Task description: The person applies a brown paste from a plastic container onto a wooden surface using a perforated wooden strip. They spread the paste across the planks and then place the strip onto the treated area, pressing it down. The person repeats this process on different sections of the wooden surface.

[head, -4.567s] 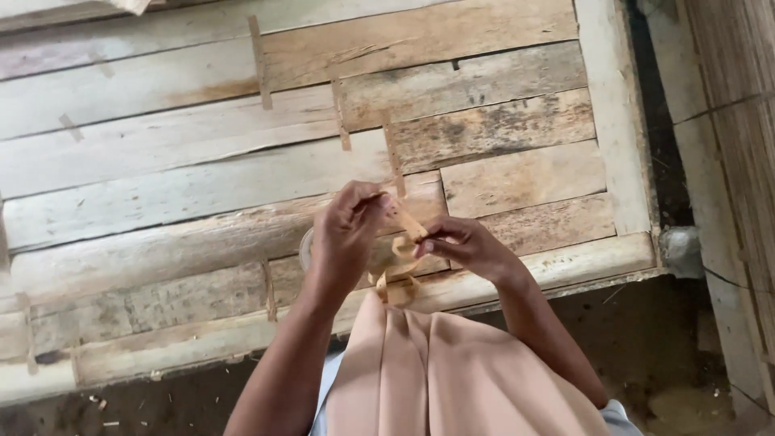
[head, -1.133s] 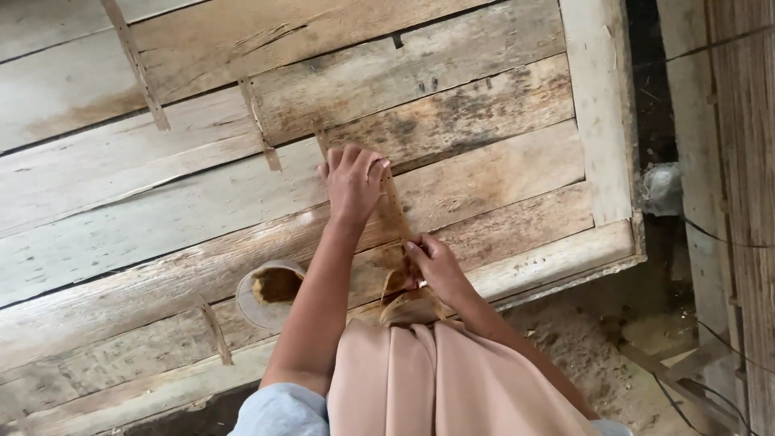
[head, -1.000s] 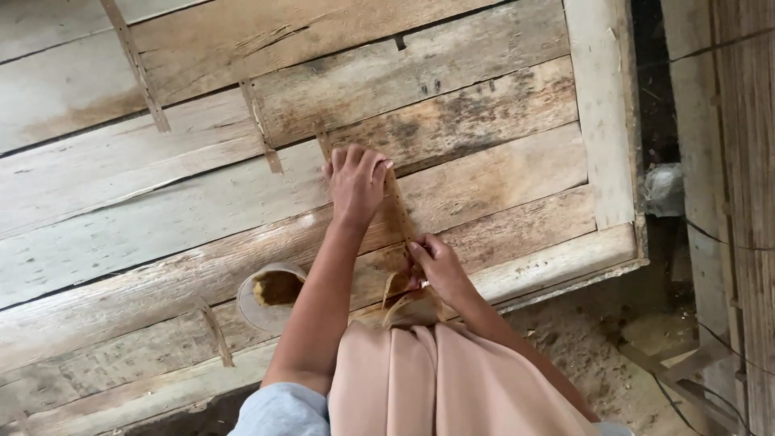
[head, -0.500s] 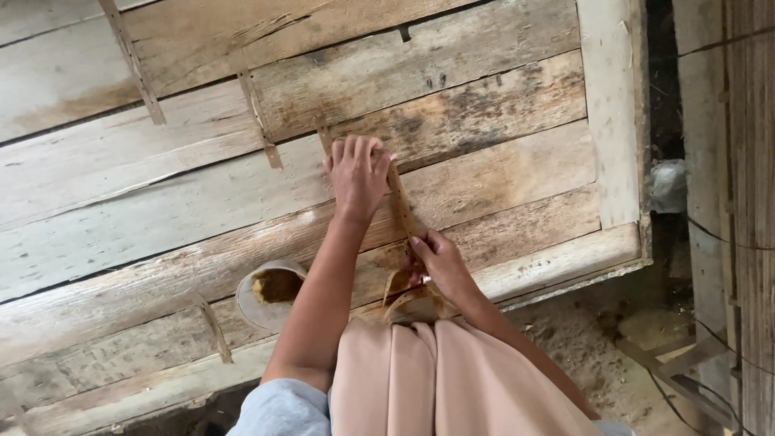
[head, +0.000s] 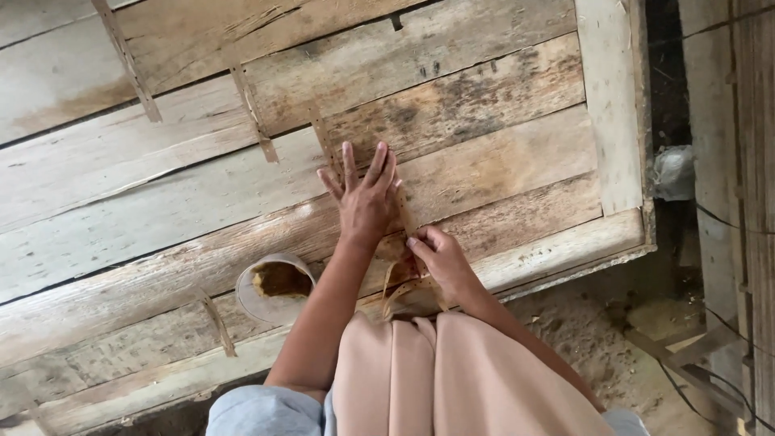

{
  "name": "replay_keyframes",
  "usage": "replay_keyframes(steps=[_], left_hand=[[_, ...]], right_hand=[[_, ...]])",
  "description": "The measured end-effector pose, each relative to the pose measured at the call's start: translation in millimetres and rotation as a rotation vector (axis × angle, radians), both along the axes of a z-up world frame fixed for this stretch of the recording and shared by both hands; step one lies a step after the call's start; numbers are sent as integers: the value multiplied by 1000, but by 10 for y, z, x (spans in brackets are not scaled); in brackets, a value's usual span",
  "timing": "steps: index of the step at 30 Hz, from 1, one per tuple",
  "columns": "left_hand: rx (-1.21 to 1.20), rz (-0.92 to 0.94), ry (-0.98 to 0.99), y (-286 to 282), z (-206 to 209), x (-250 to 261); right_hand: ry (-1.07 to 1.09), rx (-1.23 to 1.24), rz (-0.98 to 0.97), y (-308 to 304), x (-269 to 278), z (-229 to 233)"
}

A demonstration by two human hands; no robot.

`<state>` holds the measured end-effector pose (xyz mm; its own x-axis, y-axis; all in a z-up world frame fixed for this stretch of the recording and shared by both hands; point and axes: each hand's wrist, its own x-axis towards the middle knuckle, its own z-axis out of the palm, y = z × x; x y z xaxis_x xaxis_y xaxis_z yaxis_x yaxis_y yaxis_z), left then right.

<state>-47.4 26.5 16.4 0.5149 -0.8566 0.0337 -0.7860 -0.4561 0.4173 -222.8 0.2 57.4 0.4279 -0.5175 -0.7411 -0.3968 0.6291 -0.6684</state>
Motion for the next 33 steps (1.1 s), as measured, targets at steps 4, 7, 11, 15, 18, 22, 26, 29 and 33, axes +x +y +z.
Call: replay_keyframes(steps=[4,7,11,15,18,22,26,29,33], left_hand=[[71,-23,-27,11,-58,6],[69,-32,-38,18,-43,1],[85,-42,-46,29,-42,19],[122,-34,-11,31,-82,18],[118,-36,-6,14,-78,25],[105,-17,-16,37,-92,10],[169,-31,37,33,57,14],[224,-50,64,39,83,28],[299,-75,86,36,192,47]], right_hand=[[111,-123,158,38,-58,185],[240,-267,310,-19,31,546],[383,-402,461,-54,80,555],[420,-354,540,-97,103,746],[254,-285,462,-86,36,620],[49,10,119,83,-106,216],[64,18,98,116,-133,127],[99,8,141,71,-72,265],[120,21,97,70,-35,312]])
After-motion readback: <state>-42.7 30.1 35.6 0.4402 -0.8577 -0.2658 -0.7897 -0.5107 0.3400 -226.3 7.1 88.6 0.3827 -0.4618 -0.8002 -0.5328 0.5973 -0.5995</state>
